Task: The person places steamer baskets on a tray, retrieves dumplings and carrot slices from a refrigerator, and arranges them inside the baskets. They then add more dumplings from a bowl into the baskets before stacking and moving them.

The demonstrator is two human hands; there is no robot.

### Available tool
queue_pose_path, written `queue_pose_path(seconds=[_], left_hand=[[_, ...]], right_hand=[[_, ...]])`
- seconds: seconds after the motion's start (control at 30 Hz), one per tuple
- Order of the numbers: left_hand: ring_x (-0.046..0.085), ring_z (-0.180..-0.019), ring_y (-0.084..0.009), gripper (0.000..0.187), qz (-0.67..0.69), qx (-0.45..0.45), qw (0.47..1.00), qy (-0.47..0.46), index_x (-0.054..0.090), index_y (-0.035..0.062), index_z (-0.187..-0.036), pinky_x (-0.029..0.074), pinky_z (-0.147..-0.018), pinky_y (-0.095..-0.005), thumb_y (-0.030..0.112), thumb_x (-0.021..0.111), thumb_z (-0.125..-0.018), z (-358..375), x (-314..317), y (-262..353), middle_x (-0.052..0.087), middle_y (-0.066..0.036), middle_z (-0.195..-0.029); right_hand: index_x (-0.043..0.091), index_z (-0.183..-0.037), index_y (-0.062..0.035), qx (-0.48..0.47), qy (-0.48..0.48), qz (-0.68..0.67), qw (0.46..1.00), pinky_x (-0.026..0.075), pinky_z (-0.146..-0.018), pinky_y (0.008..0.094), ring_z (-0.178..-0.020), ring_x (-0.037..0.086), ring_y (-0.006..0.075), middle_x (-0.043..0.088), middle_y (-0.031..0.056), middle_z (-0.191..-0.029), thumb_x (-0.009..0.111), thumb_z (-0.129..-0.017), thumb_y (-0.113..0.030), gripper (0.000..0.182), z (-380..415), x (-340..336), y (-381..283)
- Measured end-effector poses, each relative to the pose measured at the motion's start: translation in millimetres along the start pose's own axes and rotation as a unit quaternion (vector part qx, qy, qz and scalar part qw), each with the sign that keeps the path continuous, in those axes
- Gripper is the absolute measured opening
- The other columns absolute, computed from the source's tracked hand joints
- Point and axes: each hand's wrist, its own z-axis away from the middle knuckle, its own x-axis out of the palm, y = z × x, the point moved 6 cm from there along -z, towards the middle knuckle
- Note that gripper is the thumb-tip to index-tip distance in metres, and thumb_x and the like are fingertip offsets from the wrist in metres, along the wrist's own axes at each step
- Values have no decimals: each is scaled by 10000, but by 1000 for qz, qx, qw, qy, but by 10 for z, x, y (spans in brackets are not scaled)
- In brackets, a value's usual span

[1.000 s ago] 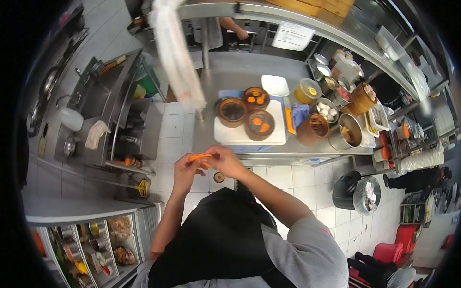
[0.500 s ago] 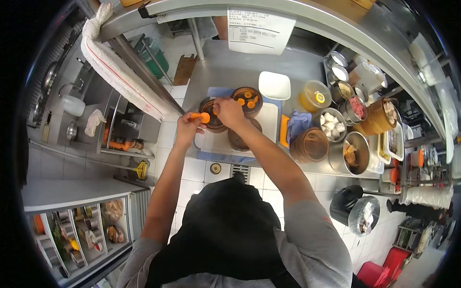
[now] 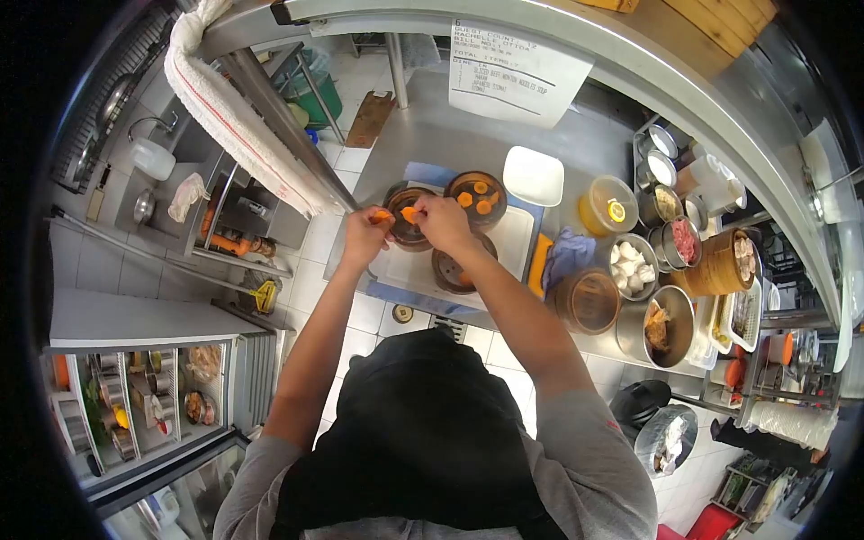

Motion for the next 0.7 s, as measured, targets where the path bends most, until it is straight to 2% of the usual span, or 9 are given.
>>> queue_pose_path(seconds=[0.07,0.13,0.17,0.23,0.37,0.43,0.53,0.6,0.7], left_hand=[[650,-575,-124,113,-50,1,999,11,674,-38,-992,529,-465,-261,11,659,-892,-21,-20,-4,669,-86,-728],[634,-563,-112,96,-177,118,977,10,684,-37,-957,513,-454,-264,12,670,-876,-47,-8,86,652,-77,-697],[634,-563,-112,96,-178,118,977,9,684,-37,-957,513,-454,-264,12,670,-876,-27,-11,148,652,-77,-697],[653,-580,-133,141,-103,30,994,-23,668,-49,-1015,533,-480,-269,0,639,-885,4,0,168,665,-90,-740],[676,-599,-161,176,35,18,997,-66,635,-59,-1072,547,-495,-278,16,612,-915,-90,-25,23,685,-114,-813],[698,-609,-191,159,77,34,991,-104,617,-87,-1034,569,-488,-294,12,535,-940,-37,50,117,703,-179,-904],[692,-589,-186,131,15,32,991,-131,609,-73,-998,556,-473,-295,14,518,-959,27,177,332,704,-170,-868],[689,-577,-185,119,4,20,990,-141,605,-66,-985,545,-462,-299,19,526,-959,-59,195,259,705,-156,-855],[690,-589,-182,110,-33,4,986,-162,599,-51,-1005,514,-441,-285,39,560,-956,-108,200,192,702,-140,-845]], right_hand=[[706,-931,-59,-11,16,60,998,552,-763,441,-877,699,334,722,158,-886,749,-795,-201,201,-7,-1,27],[695,-929,-81,-32,-20,61,997,545,-757,471,-871,692,352,717,151,-886,739,-796,-186,175,-17,70,-10],[695,-929,-81,-32,-19,60,997,545,-757,471,-871,692,352,717,151,-886,739,-796,-186,175,-35,86,-43],[682,-939,-74,-32,-48,164,985,534,-752,439,-861,680,358,715,142,-904,745,-811,-188,183,-56,146,-93],[677,-981,-75,-33,-7,155,987,542,-764,394,-862,693,304,715,124,-898,734,-835,-145,173,-52,33,-24],[685,-1031,-37,-33,-3,-128,991,550,-757,377,-867,707,283,715,149,-887,718,-839,-117,210,-23,-61,34],[685,-1045,-9,-50,-46,-275,959,535,-781,342,-879,700,222,721,126,-909,700,-860,-78,198,-74,81,170],[685,-1018,-8,-25,-61,-260,963,528,-782,346,-882,690,191,722,109,-928,710,-857,-79,178,-49,-38,131],[676,-973,-17,4,-46,-176,983,529,-762,359,-850,700,226,721,120,-907,728,-833,-95,169,-6,-178,139]])
